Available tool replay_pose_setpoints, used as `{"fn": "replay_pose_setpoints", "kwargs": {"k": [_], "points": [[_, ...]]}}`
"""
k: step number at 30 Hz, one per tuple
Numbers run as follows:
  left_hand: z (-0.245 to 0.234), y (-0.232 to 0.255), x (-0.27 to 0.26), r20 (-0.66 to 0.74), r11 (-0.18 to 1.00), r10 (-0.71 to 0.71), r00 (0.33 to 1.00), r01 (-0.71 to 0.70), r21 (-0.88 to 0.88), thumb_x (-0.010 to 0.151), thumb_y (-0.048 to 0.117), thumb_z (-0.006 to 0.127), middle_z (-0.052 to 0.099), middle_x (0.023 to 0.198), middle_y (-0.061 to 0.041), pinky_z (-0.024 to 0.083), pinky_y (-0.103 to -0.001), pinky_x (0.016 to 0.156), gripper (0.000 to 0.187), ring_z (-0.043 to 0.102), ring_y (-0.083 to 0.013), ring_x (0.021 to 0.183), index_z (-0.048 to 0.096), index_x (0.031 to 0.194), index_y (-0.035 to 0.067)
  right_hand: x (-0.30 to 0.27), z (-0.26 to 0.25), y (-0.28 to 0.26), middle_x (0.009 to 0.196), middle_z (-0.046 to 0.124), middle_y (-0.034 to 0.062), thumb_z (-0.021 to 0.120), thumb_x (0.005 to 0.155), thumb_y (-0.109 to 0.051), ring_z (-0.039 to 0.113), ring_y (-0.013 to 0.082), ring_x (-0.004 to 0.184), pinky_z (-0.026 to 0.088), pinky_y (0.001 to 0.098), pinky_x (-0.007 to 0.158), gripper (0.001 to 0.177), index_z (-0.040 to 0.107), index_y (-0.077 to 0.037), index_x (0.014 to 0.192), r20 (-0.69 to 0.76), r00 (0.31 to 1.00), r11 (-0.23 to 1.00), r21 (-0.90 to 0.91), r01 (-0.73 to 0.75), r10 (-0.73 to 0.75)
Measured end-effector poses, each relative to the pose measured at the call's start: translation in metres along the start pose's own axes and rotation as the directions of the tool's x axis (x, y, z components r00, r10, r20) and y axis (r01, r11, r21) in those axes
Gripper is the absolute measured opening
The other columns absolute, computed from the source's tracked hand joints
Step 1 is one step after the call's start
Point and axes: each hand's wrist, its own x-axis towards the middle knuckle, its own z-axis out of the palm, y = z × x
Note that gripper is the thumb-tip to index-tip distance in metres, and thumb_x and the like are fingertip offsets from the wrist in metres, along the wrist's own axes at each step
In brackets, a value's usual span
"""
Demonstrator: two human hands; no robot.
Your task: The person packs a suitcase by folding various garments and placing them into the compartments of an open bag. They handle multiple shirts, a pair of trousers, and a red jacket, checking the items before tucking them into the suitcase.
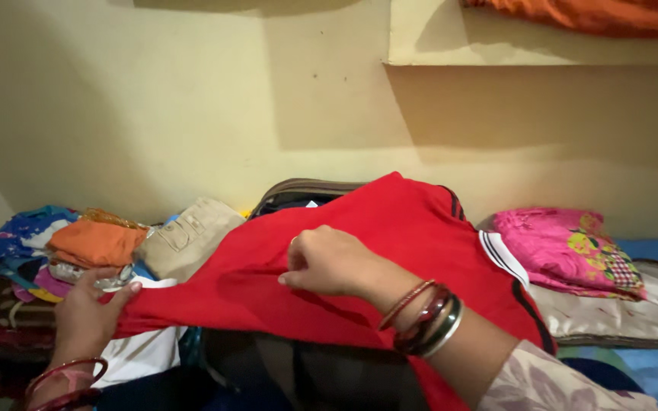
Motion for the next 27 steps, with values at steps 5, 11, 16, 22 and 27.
{"fn": "replay_pose_setpoints", "kwargs": {"k": [5, 11, 16, 22, 27], "points": [[0.017, -0.023, -0.003, 0.028, 0.969, -0.156, 0.987, 0.158, -0.189, 0.081, 0.043, 0.088, 0.075, 0.100, -0.020, 0.056, -0.043, 0.084, 0.052, 0.073, -0.0320, 0.091, 0.073, 0.111, 0.002, -0.032, -0.007, 0.015, 0.085, 0.076, 0.0088, 0.081, 0.076, -0.035, 0.073, 0.0270, 0.087, 0.057, 0.0424, 0.076, 0.027, 0.075, -0.010, 0.084, 0.084, 0.996, 0.997, -0.073, -0.035, 0.041], [-0.005, -0.015, 0.010, 0.065, 0.987, -0.154, 0.986, 0.151, 0.050, 0.083, 0.046, 0.090, 0.074, 0.098, -0.023, 0.057, -0.047, 0.081, 0.050, 0.072, -0.0359, 0.089, 0.079, 0.109, 0.004, -0.042, 0.013, 0.045, 0.086, 0.077, 0.0090, 0.073, 0.081, -0.023, 0.073, 0.0283, 0.087, 0.057, 0.0418, 0.077, 0.013, 0.078, -0.012, 0.083, -0.021, 0.997, 0.994, -0.074, 0.078, -0.080], [-0.008, -0.018, 0.011, 0.044, 0.995, -0.050, 0.998, 0.046, 0.092, 0.083, 0.045, 0.089, 0.074, 0.093, -0.022, 0.057, -0.047, 0.082, 0.050, 0.072, -0.0360, 0.088, 0.078, 0.108, 0.003, -0.043, 0.017, 0.047, 0.084, 0.076, 0.0114, 0.072, 0.084, -0.023, 0.073, 0.0300, 0.084, 0.057, 0.0416, 0.076, 0.015, 0.078, -0.009, 0.084, 0.013, 1.000, 0.998, -0.066, -0.003, 0.004], [-0.008, -0.026, 0.018, 0.069, 0.981, -0.013, 0.998, -0.001, 0.196, 0.086, 0.048, 0.090, 0.075, 0.092, -0.024, 0.057, -0.048, 0.081, 0.052, 0.073, -0.0370, 0.088, 0.079, 0.109, 0.003, -0.039, 0.016, 0.059, 0.084, 0.078, 0.0112, 0.076, 0.078, -0.021, 0.076, 0.0239, 0.080, 0.059, 0.0365, 0.073, 0.016, 0.079, -0.008, 0.086, 0.085, 0.996, 0.989, 0.142, -0.044, 0.032], [-0.008, -0.025, 0.013, 0.060, 0.998, 0.050, 0.997, -0.053, 0.039, 0.088, 0.047, 0.085, 0.075, 0.096, -0.022, 0.058, -0.046, 0.084, 0.050, 0.074, -0.0333, 0.091, 0.077, 0.106, 0.001, -0.031, 0.023, 0.073, 0.083, 0.079, 0.0117, 0.077, 0.079, -0.024, 0.075, 0.0203, 0.078, 0.058, 0.0348, 0.071, 0.019, 0.080, -0.006, 0.086, 0.159, 0.987, 0.967, 0.248, -0.061, 0.022]]}}
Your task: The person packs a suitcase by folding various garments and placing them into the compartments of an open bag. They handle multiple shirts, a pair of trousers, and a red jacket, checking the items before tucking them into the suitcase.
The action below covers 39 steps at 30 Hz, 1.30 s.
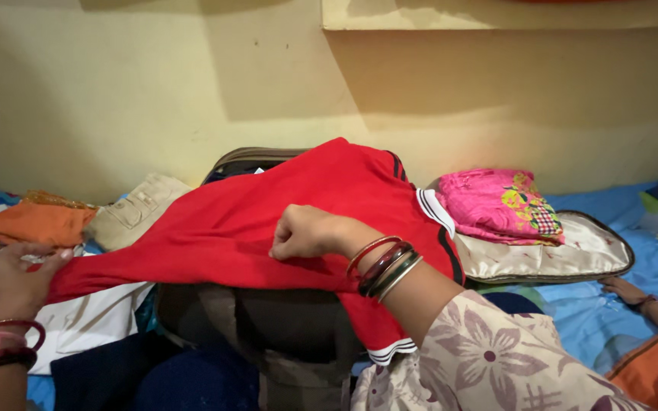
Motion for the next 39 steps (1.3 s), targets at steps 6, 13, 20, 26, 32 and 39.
{"fn": "replay_pose_setpoints", "kwargs": {"k": [6, 13, 20, 26, 32, 39], "points": [[0.002, 0.022, -0.006, 0.054, 0.995, -0.044, 0.998, 0.039, 0.088, 0.089, 0.047, 0.084, 0.076, 0.102, -0.020, 0.056, -0.049, 0.084, 0.045, 0.072, -0.0379, 0.096, 0.078, 0.106, 0.007, 0.005, -0.001, -0.001, 0.081, 0.079, 0.0129, 0.076, 0.076, -0.019, 0.074, 0.0217, 0.078, 0.059, 0.0362, 0.071, 0.018, 0.079, -0.004, 0.085, 0.008, 0.999, 0.999, 0.018, -0.033, 0.033], [-0.005, 0.058, -0.014, 0.124, 0.984, -0.046, 0.991, 0.024, 0.177, 0.087, 0.044, 0.081, 0.075, 0.108, -0.017, 0.055, -0.049, 0.086, 0.041, 0.071, -0.0374, 0.102, 0.076, 0.114, 0.014, 0.010, -0.008, -0.009, 0.081, 0.077, 0.0128, 0.074, 0.076, -0.023, 0.074, 0.0238, 0.077, 0.058, 0.0362, 0.073, 0.020, 0.078, -0.004, 0.082, -0.199, 0.980, 0.997, -0.063, -0.042, 0.028], [-0.016, 0.072, -0.010, 0.170, 0.952, -0.149, 0.974, 0.095, 0.289, 0.091, 0.043, 0.078, 0.076, 0.104, -0.020, 0.055, -0.050, 0.087, 0.033, 0.071, -0.0395, 0.101, 0.077, 0.113, 0.020, 0.009, -0.037, -0.008, 0.082, 0.076, 0.0115, 0.074, 0.075, -0.026, 0.074, 0.0262, 0.080, 0.058, 0.0392, 0.076, 0.019, 0.077, -0.007, 0.080, -0.407, 0.909, 0.978, -0.140, -0.156, 0.087], [-0.016, 0.071, -0.007, 0.153, 0.944, -0.155, 0.976, 0.100, 0.316, 0.092, 0.045, 0.078, 0.076, 0.106, -0.021, 0.055, -0.051, 0.087, 0.031, 0.071, -0.0414, 0.102, 0.078, 0.111, 0.020, 0.014, -0.032, 0.002, 0.086, 0.076, 0.0115, 0.073, 0.076, -0.027, 0.074, 0.0285, 0.087, 0.059, 0.0413, 0.080, 0.016, 0.076, -0.012, 0.081, -0.344, 0.920, 0.930, -0.239, -0.281, 0.189], [-0.006, 0.048, -0.003, 0.145, 0.969, -0.087, 0.986, 0.050, 0.241, 0.090, 0.044, 0.077, 0.076, 0.112, -0.019, 0.055, -0.051, 0.090, 0.036, 0.071, -0.0408, 0.104, 0.078, 0.113, 0.016, 0.005, -0.007, -0.007, 0.093, 0.078, 0.0118, 0.068, 0.081, -0.026, 0.073, 0.0293, 0.092, 0.057, 0.0423, 0.083, 0.019, 0.077, -0.013, 0.091, -0.326, 0.944, 0.950, -0.280, -0.141, 0.044], [0.013, 0.011, 0.019, 0.496, 0.993, -0.058, 0.866, 0.101, -0.061, 0.084, 0.052, 0.078, 0.078, 0.106, -0.016, 0.053, -0.042, 0.093, 0.049, 0.073, -0.0261, 0.102, 0.081, 0.112, 0.011, -0.009, -0.014, -0.041, 0.095, 0.075, 0.0130, 0.079, 0.082, -0.050, 0.071, 0.0295, 0.095, 0.056, 0.0421, 0.083, 0.042, 0.078, -0.010, 0.096, -0.027, 0.995, 0.954, -0.284, -0.101, 0.097]]}}
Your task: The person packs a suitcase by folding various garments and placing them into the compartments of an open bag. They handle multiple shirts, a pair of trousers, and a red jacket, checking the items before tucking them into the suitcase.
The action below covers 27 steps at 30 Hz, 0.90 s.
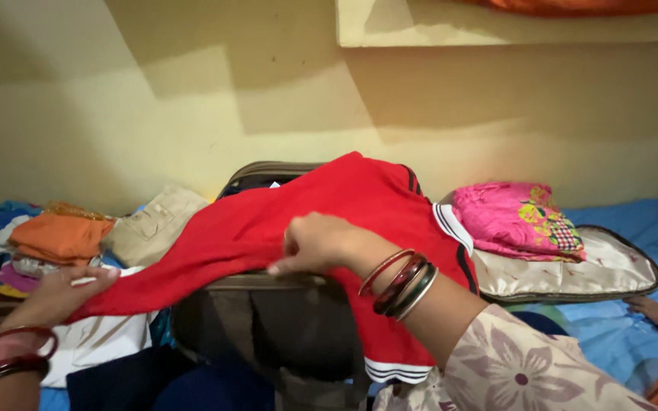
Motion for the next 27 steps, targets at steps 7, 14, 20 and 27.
{"fn": "replay_pose_setpoints", "kwargs": {"k": [7, 14, 20, 27], "points": [[-0.046, 0.015, -0.021, 0.622, 0.995, -0.101, 0.777, 0.097, 0.041, 0.089, 0.037, 0.085, 0.065, 0.118, -0.016, 0.044, -0.042, 0.095, 0.064, 0.058, -0.0306, 0.110, 0.054, 0.143, 0.021, 0.021, 0.023, 0.046, 0.095, 0.076, 0.0187, 0.074, 0.084, -0.024, 0.072, 0.0339, 0.093, 0.056, 0.0434, 0.082, 0.025, 0.076, -0.004, 0.099, -0.019, 0.997, 0.994, 0.075, 0.074, -0.073], [-0.065, -0.002, -0.013, 0.215, 0.604, -0.198, 0.956, 0.291, -0.742, 0.100, 0.016, 0.057, 0.068, 0.118, -0.021, 0.057, -0.053, 0.092, 0.036, 0.070, -0.0346, 0.106, 0.054, 0.133, 0.002, 0.018, 0.014, 0.032, 0.096, 0.072, 0.0240, 0.057, 0.103, -0.037, 0.068, 0.0420, 0.097, 0.052, 0.0499, 0.085, 0.041, 0.072, 0.000, 0.098, -0.337, 0.928, 0.974, 0.209, -0.090, 0.158], [-0.067, 0.024, 0.024, -0.127, 0.632, -0.107, 0.986, -0.032, -0.774, 0.105, 0.012, 0.058, 0.068, 0.117, -0.020, 0.059, -0.052, 0.089, 0.029, 0.070, -0.0324, 0.104, 0.056, 0.133, 0.004, -0.027, -0.012, 0.009, 0.087, 0.071, 0.0208, 0.079, 0.081, -0.046, 0.068, 0.0380, 0.089, 0.053, 0.0492, 0.077, 0.047, 0.067, -0.003, 0.094, -0.459, 0.883, 0.992, 0.028, 0.125, -0.098], [-0.076, 0.046, 0.037, -0.157, 0.612, -0.101, 0.982, -0.063, -0.788, 0.106, 0.011, 0.061, 0.066, 0.117, -0.023, 0.059, -0.065, 0.075, 0.030, 0.069, -0.0425, 0.098, 0.054, 0.134, 0.007, -0.039, -0.013, 0.001, 0.100, 0.057, 0.0124, 0.064, 0.076, 0.000, 0.064, 0.0329, 0.089, 0.052, 0.0435, 0.069, 0.028, 0.068, -0.004, 0.104, -0.654, 0.499, 0.819, -0.508, 0.269, -0.569]]}}
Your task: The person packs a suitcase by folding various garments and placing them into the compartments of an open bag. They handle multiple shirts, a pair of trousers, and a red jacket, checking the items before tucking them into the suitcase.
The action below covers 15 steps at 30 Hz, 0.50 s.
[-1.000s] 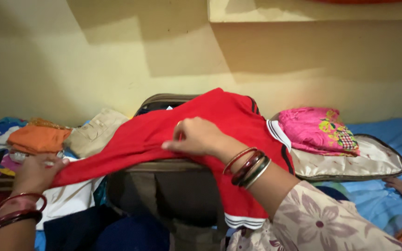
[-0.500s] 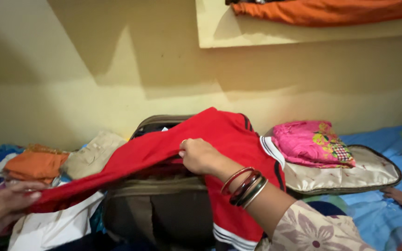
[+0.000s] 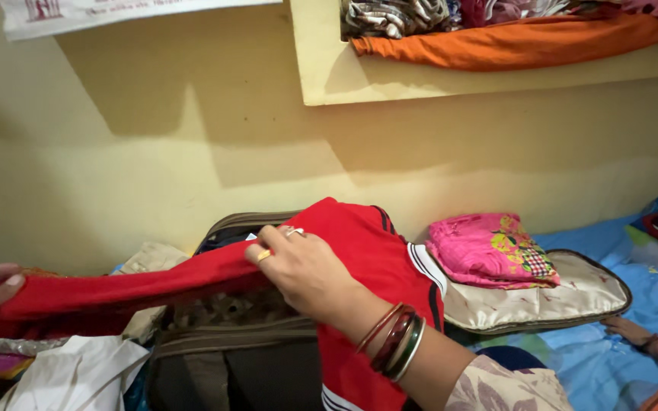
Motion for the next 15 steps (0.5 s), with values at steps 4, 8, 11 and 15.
{"fn": "replay_pose_setpoints", "kwargs": {"k": [4, 8, 11, 15], "points": [[0.001, 0.011, 0.007, -0.011, 1.000, 0.027, 1.000, -0.026, 0.008, 0.104, 0.009, 0.062, 0.065, 0.118, -0.022, 0.060, -0.062, 0.078, 0.034, 0.068, -0.0413, 0.102, 0.053, 0.136, 0.007, 0.006, 0.008, -0.005, 0.096, 0.059, 0.0141, 0.065, 0.082, -0.004, 0.065, 0.0329, 0.087, 0.054, 0.0452, 0.071, 0.011, 0.066, -0.004, 0.093, 0.130, 0.991, 1.000, -0.004, 0.006, -0.005], [-0.003, 0.014, -0.001, -0.030, 0.998, 0.036, 0.999, -0.035, 0.043, 0.102, 0.008, 0.063, 0.066, 0.123, -0.020, 0.059, -0.060, 0.081, 0.037, 0.068, -0.0378, 0.104, 0.051, 0.137, 0.005, 0.003, 0.013, -0.016, 0.088, 0.063, 0.0123, 0.067, 0.085, -0.011, 0.066, 0.0333, 0.082, 0.054, 0.0443, 0.069, 0.005, 0.068, -0.006, 0.084, 0.251, 0.964, 0.983, 0.129, -0.128, 0.093], [-0.003, 0.022, -0.017, -0.049, 0.991, -0.079, 0.996, 0.084, 0.103, 0.104, 0.014, 0.058, 0.064, 0.123, -0.019, 0.051, -0.076, 0.059, 0.038, 0.068, -0.0466, 0.095, 0.048, 0.140, 0.013, -0.004, 0.014, -0.025, 0.084, 0.067, 0.0121, 0.074, 0.082, -0.023, 0.068, 0.0346, 0.080, 0.055, 0.0459, 0.070, 0.018, 0.069, -0.006, 0.078, 0.272, 0.958, 0.978, 0.156, -0.140, 0.093], [0.011, 0.029, -0.040, -0.113, 0.985, -0.092, 0.989, 0.107, 0.135, 0.106, 0.010, 0.056, 0.065, 0.123, -0.028, 0.056, -0.063, 0.074, 0.040, 0.069, -0.0467, 0.100, 0.050, 0.144, 0.007, -0.013, 0.007, -0.018, 0.087, 0.070, 0.0138, 0.085, 0.072, -0.042, 0.069, 0.0354, 0.085, 0.055, 0.0468, 0.071, 0.039, 0.070, -0.006, 0.079, 0.536, 0.813, 0.945, 0.080, -0.316, 0.227]]}}
